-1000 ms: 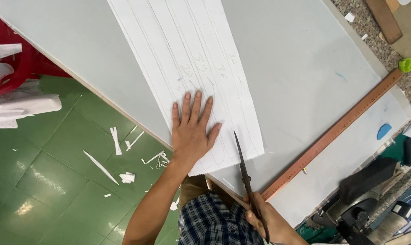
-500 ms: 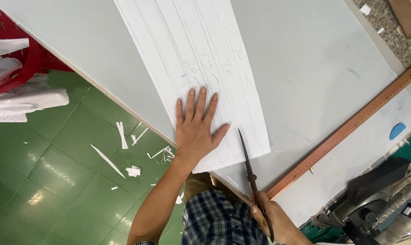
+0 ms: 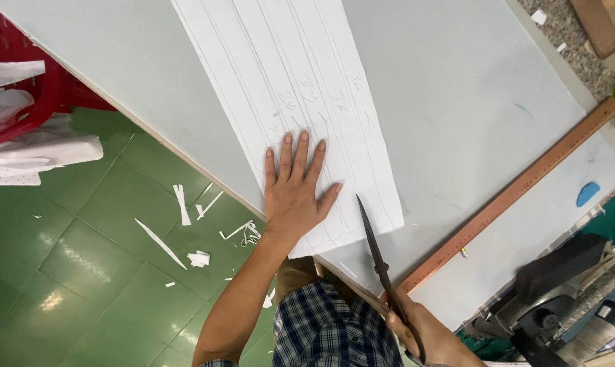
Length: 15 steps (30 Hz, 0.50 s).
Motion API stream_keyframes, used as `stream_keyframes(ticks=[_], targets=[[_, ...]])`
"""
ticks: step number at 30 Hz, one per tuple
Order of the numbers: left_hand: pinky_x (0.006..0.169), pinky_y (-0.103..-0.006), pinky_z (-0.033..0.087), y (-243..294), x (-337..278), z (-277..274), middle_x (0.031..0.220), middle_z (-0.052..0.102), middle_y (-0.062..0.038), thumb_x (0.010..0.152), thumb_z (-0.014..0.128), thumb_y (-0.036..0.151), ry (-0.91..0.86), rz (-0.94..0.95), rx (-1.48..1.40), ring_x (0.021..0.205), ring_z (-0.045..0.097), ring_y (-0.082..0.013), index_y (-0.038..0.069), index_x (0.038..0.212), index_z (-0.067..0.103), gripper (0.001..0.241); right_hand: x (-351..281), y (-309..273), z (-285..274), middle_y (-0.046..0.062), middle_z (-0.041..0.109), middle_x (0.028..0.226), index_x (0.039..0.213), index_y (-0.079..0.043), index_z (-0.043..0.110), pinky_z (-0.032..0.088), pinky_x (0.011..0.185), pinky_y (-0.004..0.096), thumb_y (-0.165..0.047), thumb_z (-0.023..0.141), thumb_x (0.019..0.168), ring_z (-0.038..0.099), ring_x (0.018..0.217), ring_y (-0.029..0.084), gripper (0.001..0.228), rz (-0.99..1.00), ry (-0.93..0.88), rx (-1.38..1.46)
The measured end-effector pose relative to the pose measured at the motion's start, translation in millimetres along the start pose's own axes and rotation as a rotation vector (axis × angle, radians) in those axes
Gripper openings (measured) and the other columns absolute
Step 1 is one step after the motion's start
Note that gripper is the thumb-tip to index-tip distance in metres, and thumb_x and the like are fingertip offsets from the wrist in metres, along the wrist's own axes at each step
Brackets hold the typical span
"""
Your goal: The person uses scissors to cut a large sheet of white paper along pre-drawn lines on a table. They cut the paper into several long strips, occasionally adjusting the paper's position and moving cut pieces aside.
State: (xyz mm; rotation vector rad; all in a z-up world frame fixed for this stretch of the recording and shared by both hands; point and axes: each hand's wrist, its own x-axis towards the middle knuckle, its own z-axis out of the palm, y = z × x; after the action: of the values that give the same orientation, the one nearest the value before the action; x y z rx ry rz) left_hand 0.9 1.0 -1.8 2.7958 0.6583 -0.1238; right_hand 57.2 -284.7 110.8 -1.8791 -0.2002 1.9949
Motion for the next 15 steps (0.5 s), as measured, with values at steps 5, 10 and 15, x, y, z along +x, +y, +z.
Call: stream_keyframes(ticks=[5, 10, 15], targets=[[0.129, -0.0573, 0.006, -0.2, -0.3, -0.9, 0.172, 0.018, -0.01, 0.109, 0.027, 0.052, 0.062, 0.016, -0.008, 0.159, 0.012, -0.0344, 0.018, 0.165, 0.029, 0.066, 37.2, 19.3, -12.1, 0.002, 0.051, 0.077, 0.13, -0.011, 0.047, 0.054, 0.054, 0.029, -0.052, 0.039, 0.096, 0.054, 0.06, 0.013, 0.053, -0.193, -0.046, -0.055], [0.129, -0.0558, 0.001, -1.2, -1.5, 5.5, 0.173, 0.014, -0.008, 0.108, 0.02, 0.048, 0.031, 0.006, 0.024, 0.16, 0.007, -0.0317, 0.019, 0.165, 0.022, 0.064, 53.1, -7.7, -11.0, 0.001, 0.051, 0.069, 0.122, -0.014, 0.048, 0.048, 0.052, 0.03, -0.069, 0.038, 0.087, 0.057, 0.053, 0.014, 0.066, -0.199, 0.094, -0.161], [0.13, -0.0541, 0.001, -0.7, -2.4, 6.1, 0.173, 0.015, -0.008, 0.109, 0.02, 0.047, 0.056, 0.005, 0.029, 0.16, 0.008, -0.0304, 0.015, 0.165, 0.023, 0.065, 59.4, -7.0, -9.5, 0.001, 0.053, 0.062, 0.126, -0.012, 0.046, 0.053, 0.048, 0.031, -0.071, 0.033, 0.086, 0.061, 0.048, 0.016, 0.072, -0.254, 0.124, -0.233]])
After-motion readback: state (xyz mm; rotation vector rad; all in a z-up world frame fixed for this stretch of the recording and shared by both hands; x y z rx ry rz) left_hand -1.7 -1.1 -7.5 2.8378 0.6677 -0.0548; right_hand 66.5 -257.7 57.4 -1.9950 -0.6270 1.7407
